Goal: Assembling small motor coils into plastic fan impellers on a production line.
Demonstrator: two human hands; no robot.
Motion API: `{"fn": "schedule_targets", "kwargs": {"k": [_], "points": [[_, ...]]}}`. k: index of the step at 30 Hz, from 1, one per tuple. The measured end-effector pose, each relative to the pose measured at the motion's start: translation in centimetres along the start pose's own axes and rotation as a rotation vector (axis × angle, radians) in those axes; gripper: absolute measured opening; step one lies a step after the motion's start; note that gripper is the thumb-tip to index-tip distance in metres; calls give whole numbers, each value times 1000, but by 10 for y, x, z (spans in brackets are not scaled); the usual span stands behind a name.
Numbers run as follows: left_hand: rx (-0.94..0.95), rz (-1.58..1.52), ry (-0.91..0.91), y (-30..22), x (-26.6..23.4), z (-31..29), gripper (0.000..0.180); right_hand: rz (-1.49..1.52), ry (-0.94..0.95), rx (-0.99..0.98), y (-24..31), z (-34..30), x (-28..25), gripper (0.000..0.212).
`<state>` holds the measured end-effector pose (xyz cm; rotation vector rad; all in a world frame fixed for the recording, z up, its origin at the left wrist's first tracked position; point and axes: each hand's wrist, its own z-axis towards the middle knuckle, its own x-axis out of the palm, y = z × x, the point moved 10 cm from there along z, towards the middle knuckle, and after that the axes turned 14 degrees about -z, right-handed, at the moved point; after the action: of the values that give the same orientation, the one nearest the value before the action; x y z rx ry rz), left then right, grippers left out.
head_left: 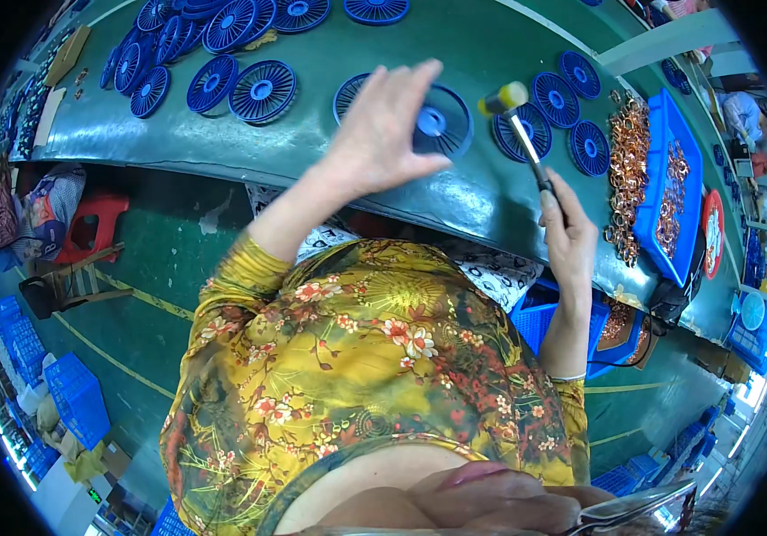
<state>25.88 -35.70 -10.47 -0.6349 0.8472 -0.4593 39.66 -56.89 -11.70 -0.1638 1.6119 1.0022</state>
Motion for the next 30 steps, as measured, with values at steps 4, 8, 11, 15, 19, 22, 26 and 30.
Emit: {"fn": "schedule_targets", "kwargs": {"k": [4,8,11,15,19,22,26,30], "points": [[-107,-33,67,5,44,-5,106,245,-159,-97,38,-16,-44,37],[-114,-62,70,8,45,-2,109,-359,109,-190,25,-20,26,37],[-68,95,39,10,19,-6,111,-301,99,-94,12,-20,15,36],[-158,134,-8,50,-26,-20,107,-119,41,-26,16,-12,-1,34],[-251,-154,-34,49,-19,-29,113,93,-124,-154,63,-10,-14,35],[-329,-197,-89,50,-13,-35,116,-172,-81,-418,101,-10,29,39],[-199,-159,-94,43,-22,-39,108,-303,83,-367,95,-3,56,36],[-50,168,-254,46,-83,-53,93,-110,171,-230,91,-6,43,35]]}}
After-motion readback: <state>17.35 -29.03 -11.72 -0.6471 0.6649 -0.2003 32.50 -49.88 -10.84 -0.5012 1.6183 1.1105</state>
